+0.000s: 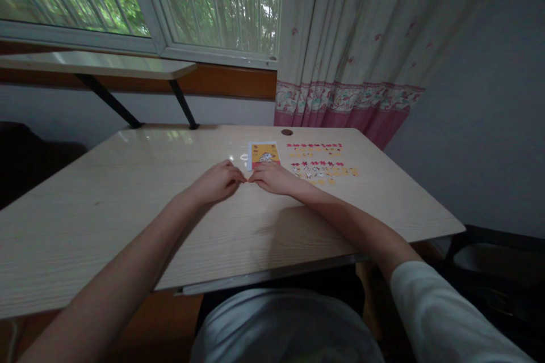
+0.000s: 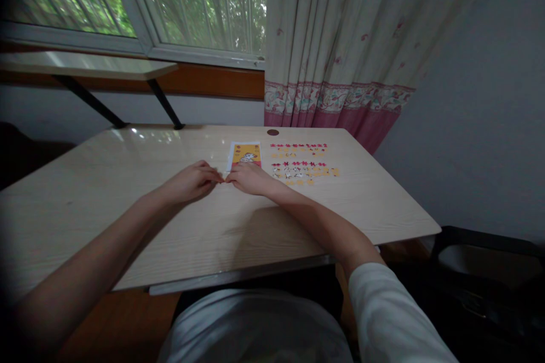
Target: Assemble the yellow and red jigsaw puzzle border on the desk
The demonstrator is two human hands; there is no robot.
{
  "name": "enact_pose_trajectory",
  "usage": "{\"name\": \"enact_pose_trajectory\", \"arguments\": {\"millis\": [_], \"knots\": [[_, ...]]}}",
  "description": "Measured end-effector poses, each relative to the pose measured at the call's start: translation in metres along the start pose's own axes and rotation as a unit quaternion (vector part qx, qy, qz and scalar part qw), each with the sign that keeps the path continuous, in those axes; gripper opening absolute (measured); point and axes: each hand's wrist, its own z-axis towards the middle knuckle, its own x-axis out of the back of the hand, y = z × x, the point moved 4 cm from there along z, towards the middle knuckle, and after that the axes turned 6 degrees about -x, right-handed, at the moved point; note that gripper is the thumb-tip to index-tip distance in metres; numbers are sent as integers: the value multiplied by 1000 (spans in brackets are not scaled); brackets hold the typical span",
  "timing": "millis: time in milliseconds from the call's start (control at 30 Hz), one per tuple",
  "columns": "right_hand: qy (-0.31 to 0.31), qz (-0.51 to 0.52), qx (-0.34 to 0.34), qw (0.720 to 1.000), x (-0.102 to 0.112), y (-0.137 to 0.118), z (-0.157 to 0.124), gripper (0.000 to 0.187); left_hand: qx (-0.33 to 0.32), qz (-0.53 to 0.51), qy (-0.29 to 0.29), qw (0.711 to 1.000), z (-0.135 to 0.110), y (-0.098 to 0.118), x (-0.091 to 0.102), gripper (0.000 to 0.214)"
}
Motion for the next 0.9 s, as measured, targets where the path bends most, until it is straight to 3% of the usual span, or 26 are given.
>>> {"name": "enact_pose_trajectory", "arguments": {"millis": [633, 733, 800, 900], "knots": [[-19, 51, -26, 998, 11, 4, -2, 25, -7, 45, -16, 999, 0, 3, -3, 31], [4, 83, -65, 994, 29, 27, -4, 22, 0, 48, -13, 999, 0, 3, -3, 31], [33, 91, -121, 988, 46, 54, -9, 20, 2, 45, -9, 999, 0, 3, -2, 30], [16, 73, -230, 970, 64, 101, -22, 21, 7, 44, -7, 999, 0, 4, -1, 29]]}}
